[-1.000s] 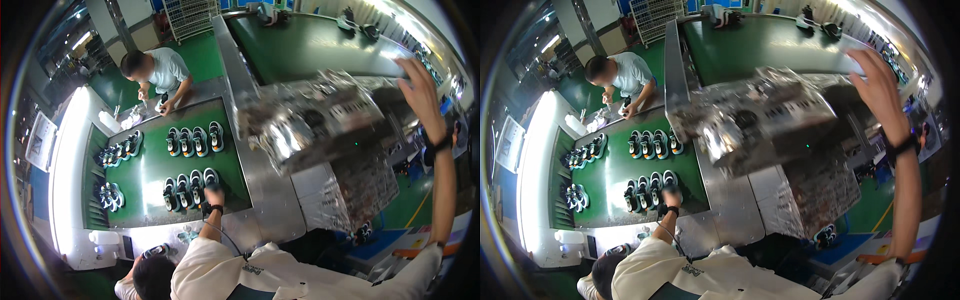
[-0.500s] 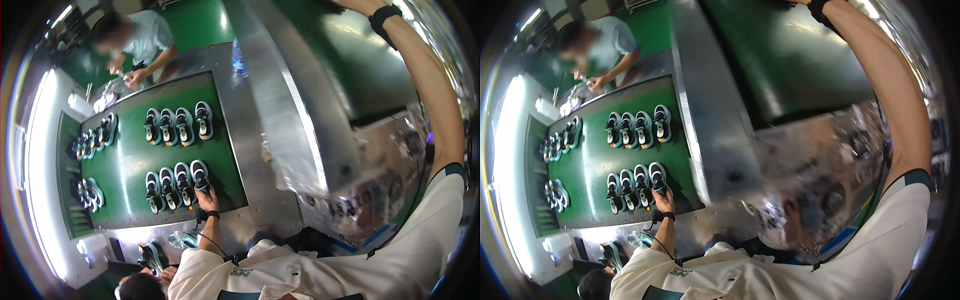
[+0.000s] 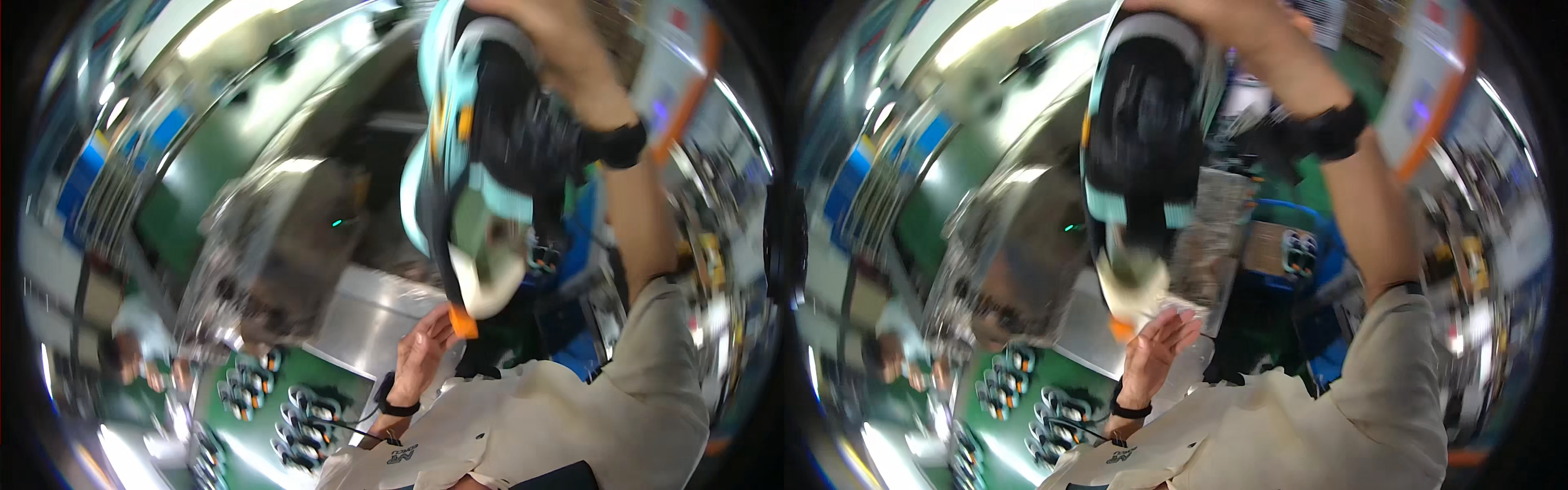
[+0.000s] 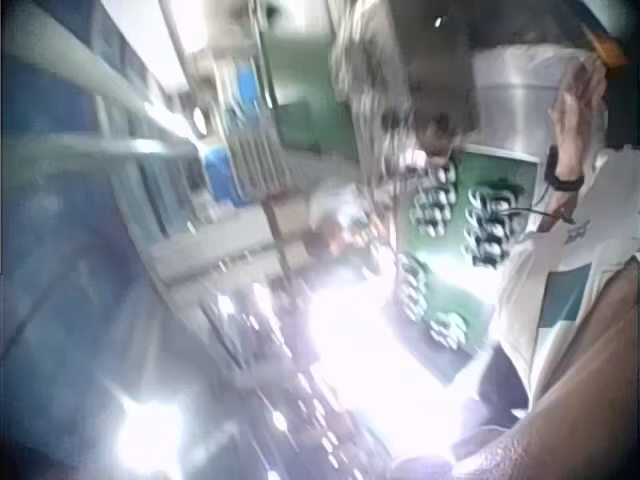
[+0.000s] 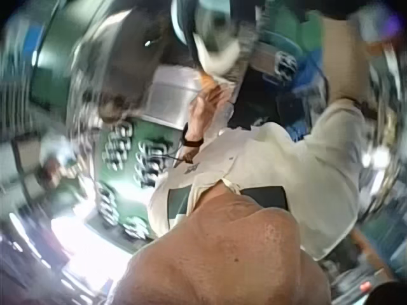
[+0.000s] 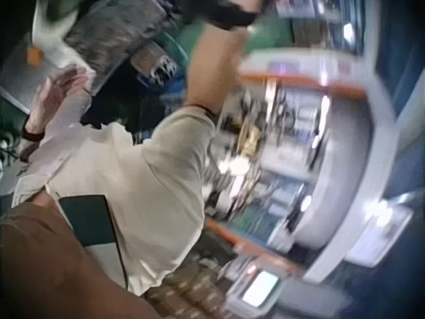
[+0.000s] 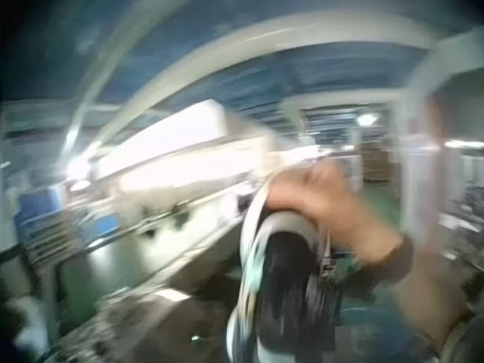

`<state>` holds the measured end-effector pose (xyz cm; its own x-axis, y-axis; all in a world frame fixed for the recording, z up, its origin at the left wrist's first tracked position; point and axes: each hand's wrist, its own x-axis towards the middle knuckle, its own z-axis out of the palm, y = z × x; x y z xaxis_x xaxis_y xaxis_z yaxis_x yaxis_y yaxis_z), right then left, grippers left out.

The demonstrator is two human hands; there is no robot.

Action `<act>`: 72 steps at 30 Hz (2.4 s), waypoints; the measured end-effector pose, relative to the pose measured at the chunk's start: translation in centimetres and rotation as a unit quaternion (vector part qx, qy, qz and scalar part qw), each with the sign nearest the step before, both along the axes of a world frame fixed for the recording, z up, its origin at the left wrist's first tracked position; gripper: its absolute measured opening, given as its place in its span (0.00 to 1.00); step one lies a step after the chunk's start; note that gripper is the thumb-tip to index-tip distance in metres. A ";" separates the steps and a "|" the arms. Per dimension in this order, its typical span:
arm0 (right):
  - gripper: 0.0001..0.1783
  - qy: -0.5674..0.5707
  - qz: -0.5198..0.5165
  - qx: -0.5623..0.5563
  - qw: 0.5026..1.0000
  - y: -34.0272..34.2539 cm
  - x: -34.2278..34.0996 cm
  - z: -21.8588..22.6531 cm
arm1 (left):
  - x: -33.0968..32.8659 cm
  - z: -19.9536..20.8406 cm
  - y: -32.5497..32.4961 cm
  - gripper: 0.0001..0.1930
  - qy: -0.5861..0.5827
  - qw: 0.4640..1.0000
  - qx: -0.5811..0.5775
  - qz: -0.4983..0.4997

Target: Operating a shoe-lasting machine and moving finished shoe components along an assembly line.

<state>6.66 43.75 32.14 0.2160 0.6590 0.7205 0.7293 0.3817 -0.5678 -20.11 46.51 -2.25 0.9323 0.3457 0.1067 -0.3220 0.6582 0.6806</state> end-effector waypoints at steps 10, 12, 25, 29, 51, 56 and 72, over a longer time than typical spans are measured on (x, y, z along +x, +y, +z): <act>0.20 0.196 -0.406 -0.035 0.892 -39.6 0.1 -18.1 | 16.5 9.0 -25.7 0.31 -0.019 0.903 -0.087 -0.419; 0.29 0.258 -0.440 0.044 0.859 -48.7 -3.2 -22.0 | 18.4 7.5 -32.5 0.23 0.002 0.908 -0.082 -0.410; 0.30 0.387 -0.668 0.319 0.550 -71.7 -15.2 -30.7 | 24.4 3.9 -62.7 0.38 -0.050 0.801 0.281 -0.526; 0.29 0.378 -0.754 0.310 0.440 -78.4 -17.9 -30.6 | 28.8 1.2 -72.1 0.39 -0.023 0.767 0.357 -0.532; 0.25 0.446 -0.766 -0.094 0.453 -95.3 7.6 -30.0 | 41.4 -3.4 -67.4 0.10 0.197 0.766 0.156 -0.591; 0.30 0.428 -0.778 -0.276 0.367 -90.7 19.6 -36.8 | 38.5 2.5 -51.0 0.19 0.126 0.758 0.382 -0.514; 0.24 0.056 -0.912 -0.110 0.391 -95.7 21.6 -30.8 | 28.9 1.6 -35.1 0.09 0.256 0.946 0.138 -0.142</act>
<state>28.25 -51.92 1.33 0.4929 -0.6218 0.6087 -0.3597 -0.7826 -0.5082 8.84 11.42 -0.64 0.9373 0.0979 -0.3345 0.2601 0.4422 0.8583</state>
